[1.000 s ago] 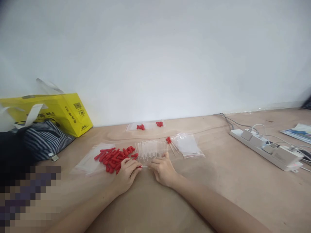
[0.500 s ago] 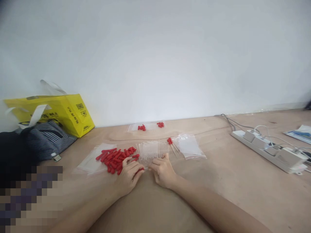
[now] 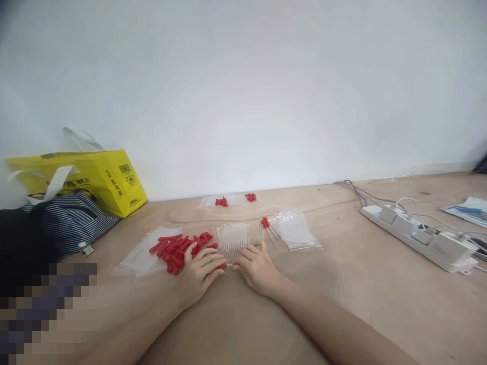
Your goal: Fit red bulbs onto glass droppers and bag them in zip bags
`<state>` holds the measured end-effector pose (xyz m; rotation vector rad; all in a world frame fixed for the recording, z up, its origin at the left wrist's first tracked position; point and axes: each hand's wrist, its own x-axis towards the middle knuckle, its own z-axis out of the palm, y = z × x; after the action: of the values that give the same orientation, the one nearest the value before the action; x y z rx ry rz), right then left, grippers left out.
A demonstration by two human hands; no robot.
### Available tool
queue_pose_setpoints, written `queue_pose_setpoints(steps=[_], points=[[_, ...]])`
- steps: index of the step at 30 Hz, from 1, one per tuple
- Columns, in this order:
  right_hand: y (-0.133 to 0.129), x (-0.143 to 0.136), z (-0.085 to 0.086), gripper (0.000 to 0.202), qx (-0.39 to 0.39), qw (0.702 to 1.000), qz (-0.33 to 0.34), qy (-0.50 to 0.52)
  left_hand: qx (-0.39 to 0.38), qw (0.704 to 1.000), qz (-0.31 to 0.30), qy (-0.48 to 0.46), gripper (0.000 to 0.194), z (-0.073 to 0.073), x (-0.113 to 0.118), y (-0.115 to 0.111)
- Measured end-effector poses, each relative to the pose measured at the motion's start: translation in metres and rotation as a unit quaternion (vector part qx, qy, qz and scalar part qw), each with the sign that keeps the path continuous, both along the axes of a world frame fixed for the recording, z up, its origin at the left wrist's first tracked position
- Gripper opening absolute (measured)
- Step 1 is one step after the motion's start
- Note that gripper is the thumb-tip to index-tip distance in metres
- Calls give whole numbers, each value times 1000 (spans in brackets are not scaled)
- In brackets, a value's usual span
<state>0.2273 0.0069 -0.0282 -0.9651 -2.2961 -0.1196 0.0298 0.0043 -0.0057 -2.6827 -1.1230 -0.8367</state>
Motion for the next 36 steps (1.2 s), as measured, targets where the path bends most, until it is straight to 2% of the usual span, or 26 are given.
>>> queue_pose_setpoints(steps=[7,11,18,24,28,30,32,34,36], points=[[0,2,-1,15,65,998,-3,20,85,996,-23,-26,17,-6,0,2],[0,-2,-2,17,75,996,11,45,65,996,-46,-44,16,-5,5,-1],[0,-3,-3,21,36,996,40,65,46,994,-62,-72,17,-9,9,-3],[1,-4,-1,20,-5,999,29,38,6,999,-26,-40,15,-1,8,-3],[0,3,4,18,-11,1000,18,-7,14,999,7,-30,13,-1,1,0],[3,11,6,19,-9,1000,-20,-6,23,999,36,-15,25,-3,-5,4],[11,21,7,21,-16,993,-116,23,36,996,86,-7,40,-6,-12,8],[23,32,8,24,-36,965,-256,51,45,989,142,-10,38,-9,-16,13],[35,42,10,26,-71,929,-362,41,49,982,182,-17,27,-11,-18,17]])
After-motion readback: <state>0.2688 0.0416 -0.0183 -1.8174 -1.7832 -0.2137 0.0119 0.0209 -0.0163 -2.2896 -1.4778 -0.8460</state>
